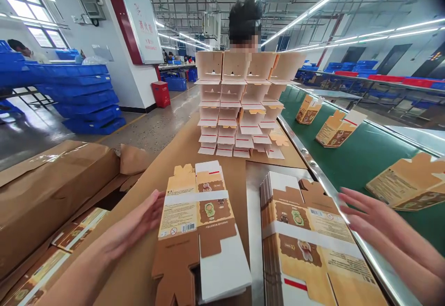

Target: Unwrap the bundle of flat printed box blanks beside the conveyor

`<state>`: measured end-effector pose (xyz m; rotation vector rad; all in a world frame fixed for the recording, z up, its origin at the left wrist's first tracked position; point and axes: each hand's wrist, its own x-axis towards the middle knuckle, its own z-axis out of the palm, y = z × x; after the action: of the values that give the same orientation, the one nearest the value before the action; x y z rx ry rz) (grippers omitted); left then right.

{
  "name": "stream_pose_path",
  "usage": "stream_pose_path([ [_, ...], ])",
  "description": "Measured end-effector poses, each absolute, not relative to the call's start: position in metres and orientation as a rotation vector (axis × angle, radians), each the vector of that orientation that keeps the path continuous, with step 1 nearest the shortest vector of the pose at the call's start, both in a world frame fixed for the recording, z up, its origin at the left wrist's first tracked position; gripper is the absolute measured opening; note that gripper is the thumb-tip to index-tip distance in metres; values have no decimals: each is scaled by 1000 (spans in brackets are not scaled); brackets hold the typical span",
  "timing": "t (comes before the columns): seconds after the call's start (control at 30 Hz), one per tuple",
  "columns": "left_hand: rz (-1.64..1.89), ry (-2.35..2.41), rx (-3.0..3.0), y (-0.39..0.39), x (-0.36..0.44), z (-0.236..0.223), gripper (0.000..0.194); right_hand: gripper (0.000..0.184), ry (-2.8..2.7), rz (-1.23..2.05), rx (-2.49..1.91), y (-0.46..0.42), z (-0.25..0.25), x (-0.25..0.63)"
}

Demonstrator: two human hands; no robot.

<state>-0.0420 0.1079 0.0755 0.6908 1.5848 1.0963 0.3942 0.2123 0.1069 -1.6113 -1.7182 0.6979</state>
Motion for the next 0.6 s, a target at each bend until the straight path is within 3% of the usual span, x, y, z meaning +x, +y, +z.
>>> stream_pose_path([
  [0.1,1064,1529,712,119,-35,85,74,80,-2221,1181,-1486,207,148,309],
  [0.2,1199,1678,849,141,-44,88,75,93,-2766,1290,-1284,213,161,239],
  [0.3,1330,1708,980,174,-61,83,68,109,-2923,1246,-1194,218,157,207],
  [0.4,1236,1476,878,204,-74,73,57,125,-3002,755,-1124,205,136,201],
  [0.47,1149,1339,829,216,-77,67,57,112,-2893,247,-734,186,108,197],
  [0.53,1063,1273,838,222,-78,64,51,71,-2557,-114,-288,166,73,188],
  [0.6,988,1277,867,221,-82,64,41,45,-2299,-277,-140,153,44,178],
])
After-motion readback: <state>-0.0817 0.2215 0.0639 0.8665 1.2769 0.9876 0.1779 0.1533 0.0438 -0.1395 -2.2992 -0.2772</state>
